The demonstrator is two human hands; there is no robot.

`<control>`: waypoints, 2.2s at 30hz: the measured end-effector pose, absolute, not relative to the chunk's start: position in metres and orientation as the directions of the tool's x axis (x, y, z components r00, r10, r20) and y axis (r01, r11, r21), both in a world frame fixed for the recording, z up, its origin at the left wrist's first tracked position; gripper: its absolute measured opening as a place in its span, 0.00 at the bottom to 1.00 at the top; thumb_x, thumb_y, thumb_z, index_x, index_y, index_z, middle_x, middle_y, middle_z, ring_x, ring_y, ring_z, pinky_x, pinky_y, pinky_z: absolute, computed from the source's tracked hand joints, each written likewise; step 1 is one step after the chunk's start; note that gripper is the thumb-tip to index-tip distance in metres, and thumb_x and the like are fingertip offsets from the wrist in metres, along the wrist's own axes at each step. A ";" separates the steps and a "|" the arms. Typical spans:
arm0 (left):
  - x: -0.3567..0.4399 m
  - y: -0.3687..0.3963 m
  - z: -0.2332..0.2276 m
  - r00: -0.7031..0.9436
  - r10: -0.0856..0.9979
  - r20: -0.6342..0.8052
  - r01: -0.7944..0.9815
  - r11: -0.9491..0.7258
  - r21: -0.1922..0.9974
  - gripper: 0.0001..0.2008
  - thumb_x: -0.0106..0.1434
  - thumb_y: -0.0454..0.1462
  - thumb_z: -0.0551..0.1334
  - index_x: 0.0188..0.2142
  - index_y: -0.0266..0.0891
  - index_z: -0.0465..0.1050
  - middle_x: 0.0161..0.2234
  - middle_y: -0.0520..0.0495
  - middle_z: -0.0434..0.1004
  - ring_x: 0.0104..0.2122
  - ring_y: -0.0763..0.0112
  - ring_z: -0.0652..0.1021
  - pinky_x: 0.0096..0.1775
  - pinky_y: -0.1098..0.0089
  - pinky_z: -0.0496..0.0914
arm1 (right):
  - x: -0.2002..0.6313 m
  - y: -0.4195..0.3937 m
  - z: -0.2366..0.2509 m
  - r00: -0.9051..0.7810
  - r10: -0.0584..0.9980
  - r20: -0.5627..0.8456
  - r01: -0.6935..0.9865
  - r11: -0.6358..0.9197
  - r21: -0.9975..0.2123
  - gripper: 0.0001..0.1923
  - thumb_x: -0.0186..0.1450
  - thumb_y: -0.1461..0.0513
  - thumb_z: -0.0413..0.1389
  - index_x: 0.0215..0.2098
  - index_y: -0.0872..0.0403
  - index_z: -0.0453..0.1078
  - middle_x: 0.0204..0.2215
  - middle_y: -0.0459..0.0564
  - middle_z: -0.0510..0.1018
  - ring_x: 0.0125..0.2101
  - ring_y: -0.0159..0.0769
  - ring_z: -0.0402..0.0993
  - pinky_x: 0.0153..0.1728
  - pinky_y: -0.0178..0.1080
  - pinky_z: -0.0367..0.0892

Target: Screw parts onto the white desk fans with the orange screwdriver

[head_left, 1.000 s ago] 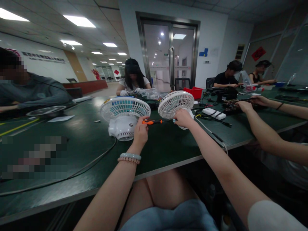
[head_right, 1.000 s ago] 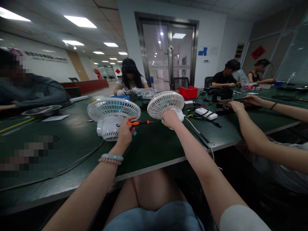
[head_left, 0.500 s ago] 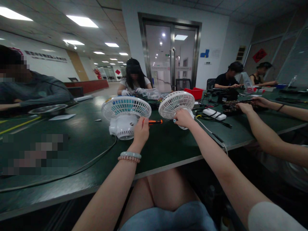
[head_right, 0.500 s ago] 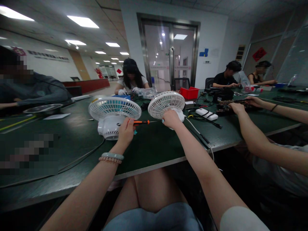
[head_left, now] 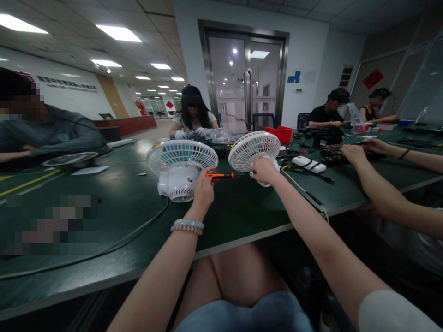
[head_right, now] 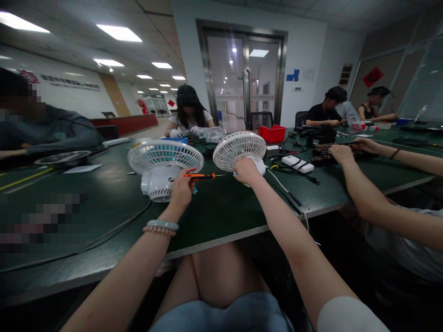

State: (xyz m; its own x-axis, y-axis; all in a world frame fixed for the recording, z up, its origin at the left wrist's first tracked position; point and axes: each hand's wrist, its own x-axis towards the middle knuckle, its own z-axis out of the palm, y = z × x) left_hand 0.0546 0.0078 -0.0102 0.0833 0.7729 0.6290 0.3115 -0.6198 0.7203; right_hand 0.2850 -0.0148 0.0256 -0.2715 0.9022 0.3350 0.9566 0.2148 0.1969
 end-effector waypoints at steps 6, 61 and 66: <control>0.056 0.000 -0.006 0.048 0.751 0.659 0.435 -0.609 0.663 0.18 0.62 0.41 0.48 0.46 0.38 0.68 0.17 0.55 0.61 0.18 0.75 0.66 0.23 0.74 0.60 | 0.285 -0.017 0.027 -0.259 0.907 0.333 0.959 0.201 0.200 0.13 0.59 0.57 0.52 0.37 0.53 0.76 0.38 0.54 0.75 0.42 0.42 0.66 0.41 0.39 0.58; 0.060 0.004 -0.011 0.496 0.840 0.218 0.722 -0.539 0.434 0.25 0.56 0.56 0.50 0.21 0.40 0.72 0.20 0.49 0.73 0.21 0.71 0.71 0.25 0.71 0.59 | 0.281 -0.021 0.024 -0.225 0.898 0.377 0.970 0.170 0.173 0.18 0.60 0.53 0.51 0.36 0.55 0.76 0.37 0.56 0.76 0.43 0.44 0.66 0.41 0.40 0.58; 0.058 0.005 -0.012 0.492 0.839 0.231 0.736 -0.543 0.404 0.26 0.57 0.56 0.49 0.20 0.40 0.71 0.19 0.48 0.72 0.21 0.70 0.70 0.25 0.70 0.59 | 0.281 -0.021 0.024 -0.223 0.901 0.371 0.971 0.174 0.161 0.18 0.60 0.53 0.50 0.35 0.55 0.76 0.37 0.56 0.76 0.43 0.45 0.66 0.40 0.40 0.58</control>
